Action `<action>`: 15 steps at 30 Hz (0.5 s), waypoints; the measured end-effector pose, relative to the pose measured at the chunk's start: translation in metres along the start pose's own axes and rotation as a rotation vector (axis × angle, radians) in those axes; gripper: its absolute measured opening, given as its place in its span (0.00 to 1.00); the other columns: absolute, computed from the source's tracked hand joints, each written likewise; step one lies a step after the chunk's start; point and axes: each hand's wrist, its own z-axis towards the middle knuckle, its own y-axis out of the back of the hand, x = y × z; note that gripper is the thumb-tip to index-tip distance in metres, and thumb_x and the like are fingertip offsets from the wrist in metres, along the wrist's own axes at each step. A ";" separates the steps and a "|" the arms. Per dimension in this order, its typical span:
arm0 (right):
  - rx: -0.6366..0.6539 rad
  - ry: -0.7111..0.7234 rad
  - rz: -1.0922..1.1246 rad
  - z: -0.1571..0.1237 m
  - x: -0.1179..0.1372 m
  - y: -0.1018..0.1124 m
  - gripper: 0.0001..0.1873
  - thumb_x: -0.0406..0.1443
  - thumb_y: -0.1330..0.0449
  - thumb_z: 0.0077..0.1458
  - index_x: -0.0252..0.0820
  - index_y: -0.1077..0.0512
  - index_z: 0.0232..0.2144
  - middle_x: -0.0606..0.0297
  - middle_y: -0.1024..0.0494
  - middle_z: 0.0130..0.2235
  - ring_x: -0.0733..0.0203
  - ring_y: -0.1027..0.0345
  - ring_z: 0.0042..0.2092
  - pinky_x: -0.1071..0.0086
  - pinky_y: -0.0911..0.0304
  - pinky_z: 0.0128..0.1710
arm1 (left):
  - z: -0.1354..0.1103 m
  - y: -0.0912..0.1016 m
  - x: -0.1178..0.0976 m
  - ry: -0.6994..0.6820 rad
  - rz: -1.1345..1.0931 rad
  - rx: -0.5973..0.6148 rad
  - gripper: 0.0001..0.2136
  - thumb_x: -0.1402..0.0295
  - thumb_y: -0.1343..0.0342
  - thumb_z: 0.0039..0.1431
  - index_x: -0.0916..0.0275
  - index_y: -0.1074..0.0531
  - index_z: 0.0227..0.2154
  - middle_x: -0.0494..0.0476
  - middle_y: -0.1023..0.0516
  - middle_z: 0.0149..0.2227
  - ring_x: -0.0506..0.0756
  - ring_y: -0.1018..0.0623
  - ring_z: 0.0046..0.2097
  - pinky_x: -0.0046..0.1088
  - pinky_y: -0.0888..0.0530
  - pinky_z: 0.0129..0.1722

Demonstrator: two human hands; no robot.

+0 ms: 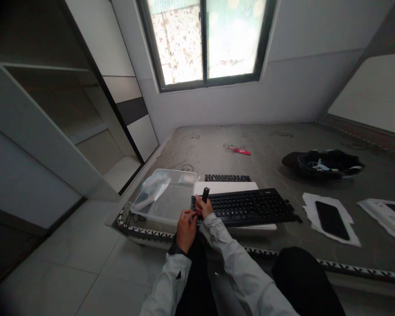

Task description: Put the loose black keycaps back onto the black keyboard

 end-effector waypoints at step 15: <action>0.039 -0.014 -0.076 0.004 0.002 0.007 0.30 0.55 0.39 0.48 0.45 0.47 0.11 0.73 0.43 0.10 0.70 0.53 0.13 0.71 0.56 0.15 | -0.002 0.005 -0.005 0.015 0.030 0.038 0.09 0.71 0.51 0.62 0.58 0.27 0.39 0.56 0.30 0.43 0.52 0.26 0.43 0.30 0.29 0.47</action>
